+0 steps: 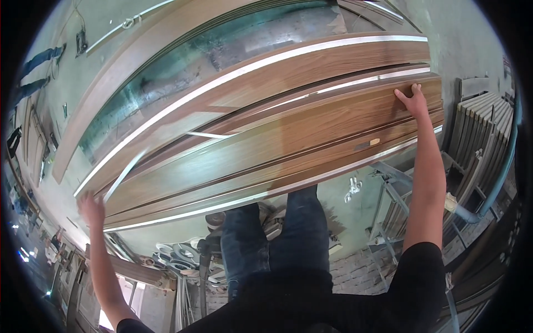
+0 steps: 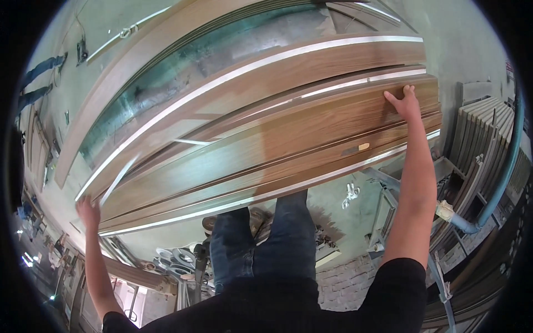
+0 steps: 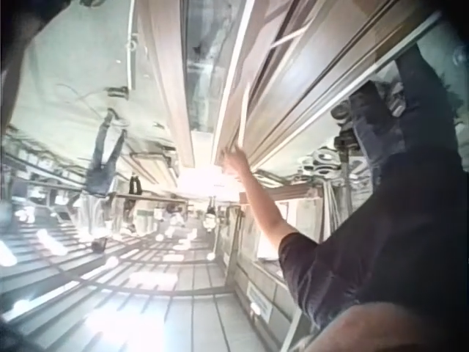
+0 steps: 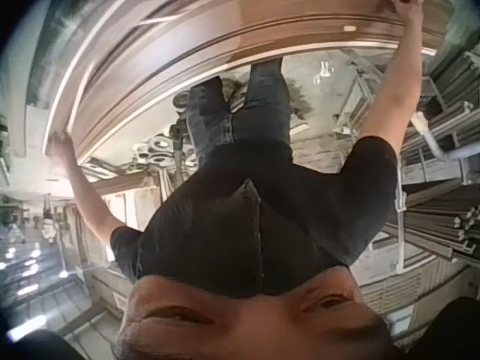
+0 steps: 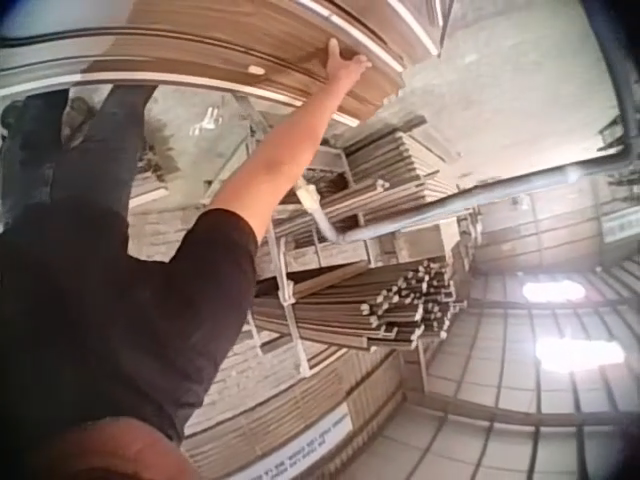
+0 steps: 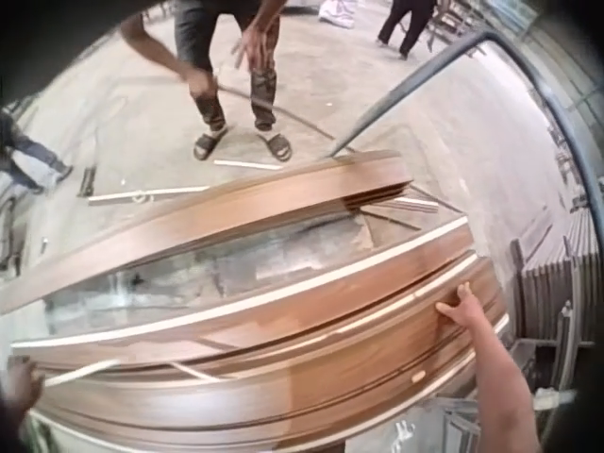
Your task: Organizing, aligning, and strapping wooden panels together for shipping.
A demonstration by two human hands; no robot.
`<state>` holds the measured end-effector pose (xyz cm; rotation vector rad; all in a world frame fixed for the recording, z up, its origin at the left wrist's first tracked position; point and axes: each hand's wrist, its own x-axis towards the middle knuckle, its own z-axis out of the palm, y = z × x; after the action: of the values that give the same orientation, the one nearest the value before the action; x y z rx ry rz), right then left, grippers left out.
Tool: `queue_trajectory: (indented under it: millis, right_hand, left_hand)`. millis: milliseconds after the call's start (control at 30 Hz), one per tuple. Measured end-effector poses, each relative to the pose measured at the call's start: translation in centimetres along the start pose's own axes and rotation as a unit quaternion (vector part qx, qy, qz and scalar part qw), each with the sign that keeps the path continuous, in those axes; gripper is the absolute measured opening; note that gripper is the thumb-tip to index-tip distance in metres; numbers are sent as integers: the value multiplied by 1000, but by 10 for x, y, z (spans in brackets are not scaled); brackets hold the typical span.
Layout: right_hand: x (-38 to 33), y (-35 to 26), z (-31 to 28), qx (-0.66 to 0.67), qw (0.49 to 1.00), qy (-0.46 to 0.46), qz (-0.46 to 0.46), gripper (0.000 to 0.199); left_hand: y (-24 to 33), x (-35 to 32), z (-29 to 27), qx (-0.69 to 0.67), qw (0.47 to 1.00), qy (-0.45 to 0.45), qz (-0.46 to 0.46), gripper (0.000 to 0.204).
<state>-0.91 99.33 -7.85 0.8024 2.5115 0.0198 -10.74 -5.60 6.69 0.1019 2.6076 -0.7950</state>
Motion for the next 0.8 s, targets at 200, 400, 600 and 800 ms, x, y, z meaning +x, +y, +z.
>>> queue_trajectory:
  millis: [200, 400, 600, 800]
  right_hand:
    - [-10, -28, -14, -22, 999, -24, 40, 100]
    - [-24, -24, 15, 17, 993, 119, -14, 73]
    - [-145, -201, 73, 152, 968, 198, -7, 64]
    - [-241, -335, 54, 215, 975, 43, -48, 75]
  left_hand:
    - [299, 9, -82, -389, 881, 109, 248, 39]
    - [497, -6, -169, -512, 790, 146, 303, 37]
    - [530, -8, -179, -499, 838, 61, 211, 30]
    - [537, -7, -166, -495, 842, 66, 206, 30]
